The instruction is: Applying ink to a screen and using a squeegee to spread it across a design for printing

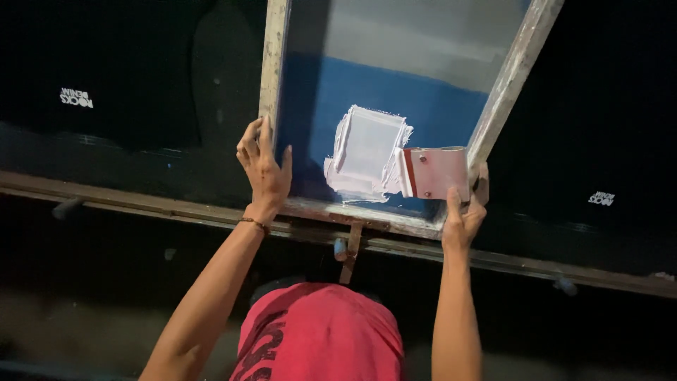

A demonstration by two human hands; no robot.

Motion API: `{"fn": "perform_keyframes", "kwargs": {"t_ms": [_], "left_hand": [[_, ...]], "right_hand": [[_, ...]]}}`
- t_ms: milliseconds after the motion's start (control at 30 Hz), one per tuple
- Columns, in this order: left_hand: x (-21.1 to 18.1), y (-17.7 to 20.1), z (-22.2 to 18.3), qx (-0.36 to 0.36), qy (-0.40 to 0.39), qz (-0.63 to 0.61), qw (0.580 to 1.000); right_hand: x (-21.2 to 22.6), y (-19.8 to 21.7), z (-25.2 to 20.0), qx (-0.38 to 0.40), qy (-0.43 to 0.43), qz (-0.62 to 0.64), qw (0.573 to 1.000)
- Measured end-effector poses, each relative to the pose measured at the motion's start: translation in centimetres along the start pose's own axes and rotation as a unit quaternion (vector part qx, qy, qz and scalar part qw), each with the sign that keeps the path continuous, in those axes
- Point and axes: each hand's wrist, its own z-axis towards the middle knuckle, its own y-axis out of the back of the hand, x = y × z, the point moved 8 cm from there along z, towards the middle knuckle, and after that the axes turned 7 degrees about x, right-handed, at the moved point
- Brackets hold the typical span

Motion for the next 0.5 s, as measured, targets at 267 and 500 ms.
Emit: {"fn": "perform_keyframes", "kwargs": {"t_ms": [267,500], "left_hand": [[2.9,-1.3,1.1,0.007,0.060,-0.032,0.998],[3.5,-1.5,1.0,0.004,0.066,-0.118,0.991]], "right_hand": [[-4.3,0.1,0.4,-0.057,-0.030,0.080,0.995],[-5.1,0.7,0.4,-0.063,-0.058,0.102,0.991]]}}
